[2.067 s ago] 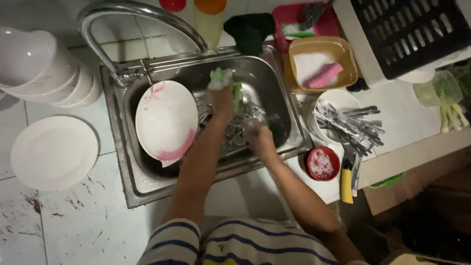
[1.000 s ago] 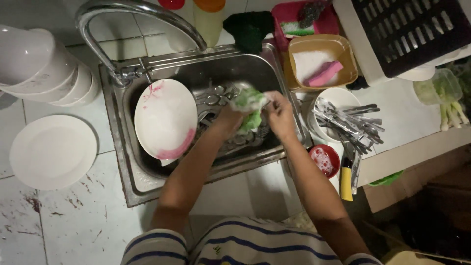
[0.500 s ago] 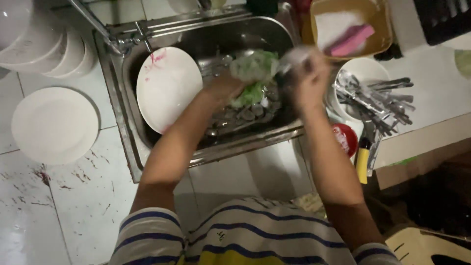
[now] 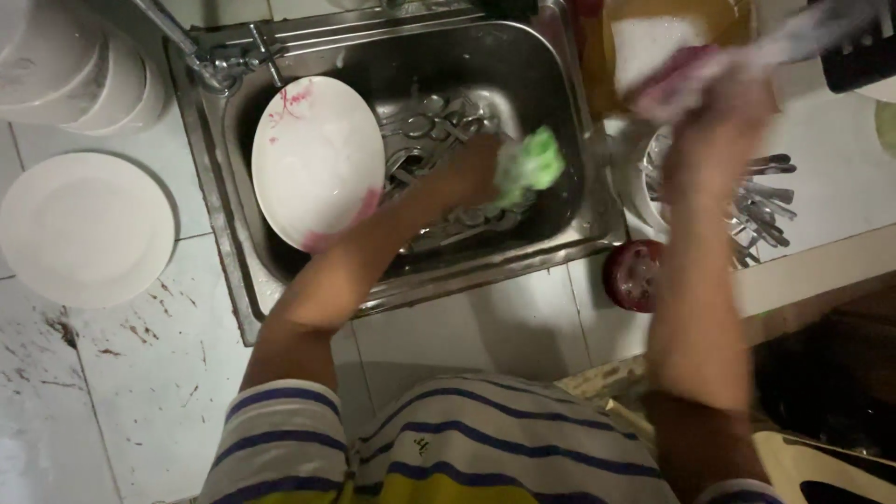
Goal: Washing spoons and forks in a kitchen sink using a sponge and soap.
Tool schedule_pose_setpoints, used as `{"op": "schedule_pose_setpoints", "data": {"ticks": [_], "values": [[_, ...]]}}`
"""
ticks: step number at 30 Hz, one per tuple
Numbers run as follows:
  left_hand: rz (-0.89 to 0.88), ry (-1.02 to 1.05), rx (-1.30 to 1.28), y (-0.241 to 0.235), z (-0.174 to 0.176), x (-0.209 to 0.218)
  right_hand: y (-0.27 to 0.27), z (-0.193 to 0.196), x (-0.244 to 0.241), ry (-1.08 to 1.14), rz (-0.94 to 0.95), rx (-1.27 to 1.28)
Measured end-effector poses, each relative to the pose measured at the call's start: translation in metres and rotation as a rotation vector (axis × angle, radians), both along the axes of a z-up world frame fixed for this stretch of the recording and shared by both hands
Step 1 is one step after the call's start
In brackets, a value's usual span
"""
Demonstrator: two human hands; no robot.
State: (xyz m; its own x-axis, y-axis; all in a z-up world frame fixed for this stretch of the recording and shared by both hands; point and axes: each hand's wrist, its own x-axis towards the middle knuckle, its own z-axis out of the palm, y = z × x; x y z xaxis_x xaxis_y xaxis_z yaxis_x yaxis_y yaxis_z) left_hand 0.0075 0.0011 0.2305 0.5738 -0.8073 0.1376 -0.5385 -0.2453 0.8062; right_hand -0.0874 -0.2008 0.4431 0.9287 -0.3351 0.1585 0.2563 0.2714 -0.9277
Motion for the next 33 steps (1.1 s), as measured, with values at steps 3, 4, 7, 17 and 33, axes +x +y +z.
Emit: {"op": "schedule_pose_setpoints", "data": {"ticks": [3,4,7,17,33], "values": [[-0.214,-0.333,0.57,0.004,-0.093,0.016,-0.066,0.03,-0.033,0.033,-0.106,-0.939],[-0.111,-0.308,0.571,0.01,-0.121,0.013,-0.083,0.033,-0.046,0.225,-0.127,-1.332],[-0.025,-0.377,0.586,0.019,-0.185,-0.001,-0.134,0.013,-0.07,0.5,-0.117,-2.0],[-0.053,-0.275,0.759,0.015,-0.172,-0.015,-0.11,-0.015,-0.082,0.424,-0.166,-1.911],[0.408,0.334,0.237,0.026,0.036,-0.035,0.103,-0.131,-0.014,0.95,0.004,-0.198]]}}
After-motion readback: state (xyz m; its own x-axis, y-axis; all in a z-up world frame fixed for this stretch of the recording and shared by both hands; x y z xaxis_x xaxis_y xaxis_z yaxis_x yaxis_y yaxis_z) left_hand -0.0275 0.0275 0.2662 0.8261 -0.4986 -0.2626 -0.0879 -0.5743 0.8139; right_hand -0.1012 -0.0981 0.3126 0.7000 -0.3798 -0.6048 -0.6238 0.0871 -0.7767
